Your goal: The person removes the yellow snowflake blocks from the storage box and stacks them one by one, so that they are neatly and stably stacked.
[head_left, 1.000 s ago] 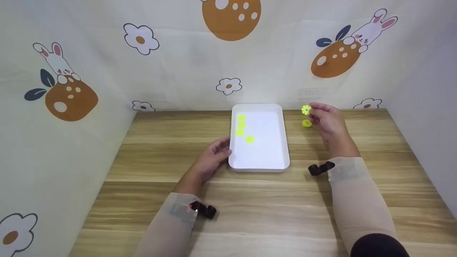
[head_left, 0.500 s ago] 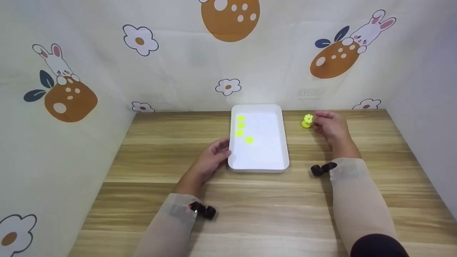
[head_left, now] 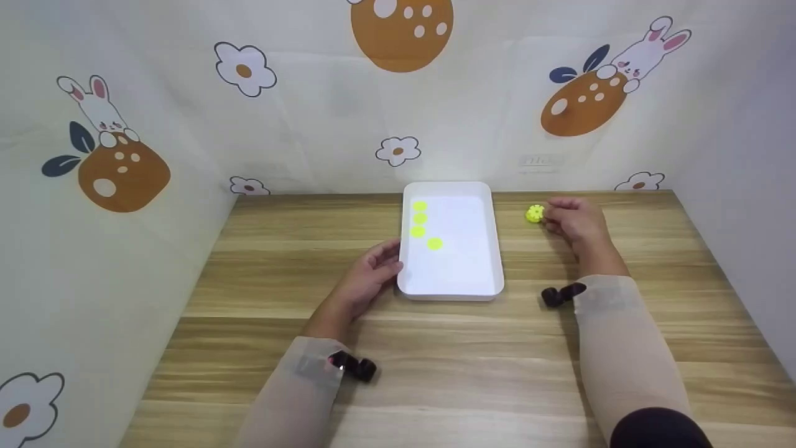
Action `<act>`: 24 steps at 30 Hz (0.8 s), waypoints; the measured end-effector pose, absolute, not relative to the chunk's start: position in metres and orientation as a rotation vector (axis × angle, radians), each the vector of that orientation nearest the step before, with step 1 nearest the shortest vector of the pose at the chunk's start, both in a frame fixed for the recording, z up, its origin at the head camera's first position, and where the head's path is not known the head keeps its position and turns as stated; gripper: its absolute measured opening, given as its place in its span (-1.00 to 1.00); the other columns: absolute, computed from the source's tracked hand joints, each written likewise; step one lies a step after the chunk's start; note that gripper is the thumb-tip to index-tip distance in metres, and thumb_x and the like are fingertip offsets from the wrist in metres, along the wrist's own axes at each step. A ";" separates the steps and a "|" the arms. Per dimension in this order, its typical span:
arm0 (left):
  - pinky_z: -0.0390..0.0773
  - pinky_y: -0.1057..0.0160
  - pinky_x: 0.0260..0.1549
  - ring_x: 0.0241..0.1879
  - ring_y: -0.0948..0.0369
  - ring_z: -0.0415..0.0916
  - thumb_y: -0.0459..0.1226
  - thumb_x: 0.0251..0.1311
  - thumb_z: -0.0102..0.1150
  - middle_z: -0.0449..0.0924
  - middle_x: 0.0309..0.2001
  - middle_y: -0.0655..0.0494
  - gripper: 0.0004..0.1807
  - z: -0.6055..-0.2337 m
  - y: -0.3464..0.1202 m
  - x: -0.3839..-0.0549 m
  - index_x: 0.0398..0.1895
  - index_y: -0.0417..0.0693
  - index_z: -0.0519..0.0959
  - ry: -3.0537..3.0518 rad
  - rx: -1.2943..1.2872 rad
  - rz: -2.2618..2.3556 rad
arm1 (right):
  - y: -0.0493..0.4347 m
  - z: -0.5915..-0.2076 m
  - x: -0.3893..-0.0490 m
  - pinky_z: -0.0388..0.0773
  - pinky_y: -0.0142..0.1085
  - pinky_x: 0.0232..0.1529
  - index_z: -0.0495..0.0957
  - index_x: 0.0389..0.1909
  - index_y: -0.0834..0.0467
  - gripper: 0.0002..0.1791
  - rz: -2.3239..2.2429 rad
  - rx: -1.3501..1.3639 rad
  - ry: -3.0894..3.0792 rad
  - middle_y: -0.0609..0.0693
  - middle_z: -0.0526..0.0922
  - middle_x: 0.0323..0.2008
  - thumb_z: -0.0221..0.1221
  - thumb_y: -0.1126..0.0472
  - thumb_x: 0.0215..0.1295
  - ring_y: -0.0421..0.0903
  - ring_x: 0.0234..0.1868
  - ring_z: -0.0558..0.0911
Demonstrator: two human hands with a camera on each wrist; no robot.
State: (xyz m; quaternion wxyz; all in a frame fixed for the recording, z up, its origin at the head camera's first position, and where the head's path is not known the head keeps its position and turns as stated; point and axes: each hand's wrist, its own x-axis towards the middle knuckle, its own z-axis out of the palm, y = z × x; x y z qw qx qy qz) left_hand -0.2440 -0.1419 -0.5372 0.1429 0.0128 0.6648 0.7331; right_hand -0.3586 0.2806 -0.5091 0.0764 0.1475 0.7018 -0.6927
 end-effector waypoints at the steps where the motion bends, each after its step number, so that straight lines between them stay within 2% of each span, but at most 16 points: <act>1: 0.37 -0.03 0.60 0.63 -0.05 0.27 -0.41 0.51 0.17 0.31 0.63 -0.14 -0.34 -0.537 -0.142 -0.244 0.62 -0.18 0.30 1.919 0.040 2.114 | 0.280 -0.509 -0.358 0.78 -0.44 -0.15 0.49 0.33 0.38 -0.51 -2.069 0.444 2.113 -0.21 0.76 -0.28 0.31 0.41 0.42 -0.26 -0.32 0.75; 7: 0.36 -0.03 0.61 0.65 -0.04 0.24 -0.42 0.52 0.14 0.28 0.65 -0.13 -0.34 -0.537 -0.143 -0.243 0.64 -0.19 0.27 1.873 0.044 2.129 | 0.279 -0.510 -0.358 0.78 -0.44 -0.16 0.47 0.37 0.36 -0.46 -2.017 0.470 2.160 -0.19 0.74 -0.26 0.33 0.38 0.41 -0.26 -0.34 0.75; 18: 0.36 -0.02 0.61 0.65 -0.03 0.25 -0.40 0.52 0.16 0.30 0.64 -0.12 -0.36 -0.536 -0.141 -0.244 0.62 -0.16 0.30 1.891 0.009 2.108 | 0.279 -0.512 -0.358 0.79 -0.44 -0.14 0.53 0.29 0.34 -0.55 -1.946 0.492 2.236 -0.23 0.75 -0.32 0.31 0.35 0.44 -0.28 -0.34 0.77; 24: 0.35 -0.01 0.61 0.65 -0.03 0.25 -0.41 0.51 0.16 0.30 0.64 -0.14 -0.36 -0.535 -0.141 -0.244 0.62 -0.19 0.30 1.885 0.014 2.116 | 0.278 -0.509 -0.357 0.78 -0.44 -0.15 0.53 0.35 0.34 -0.52 -1.928 0.508 2.259 -0.21 0.76 -0.31 0.29 0.31 0.47 -0.29 -0.34 0.76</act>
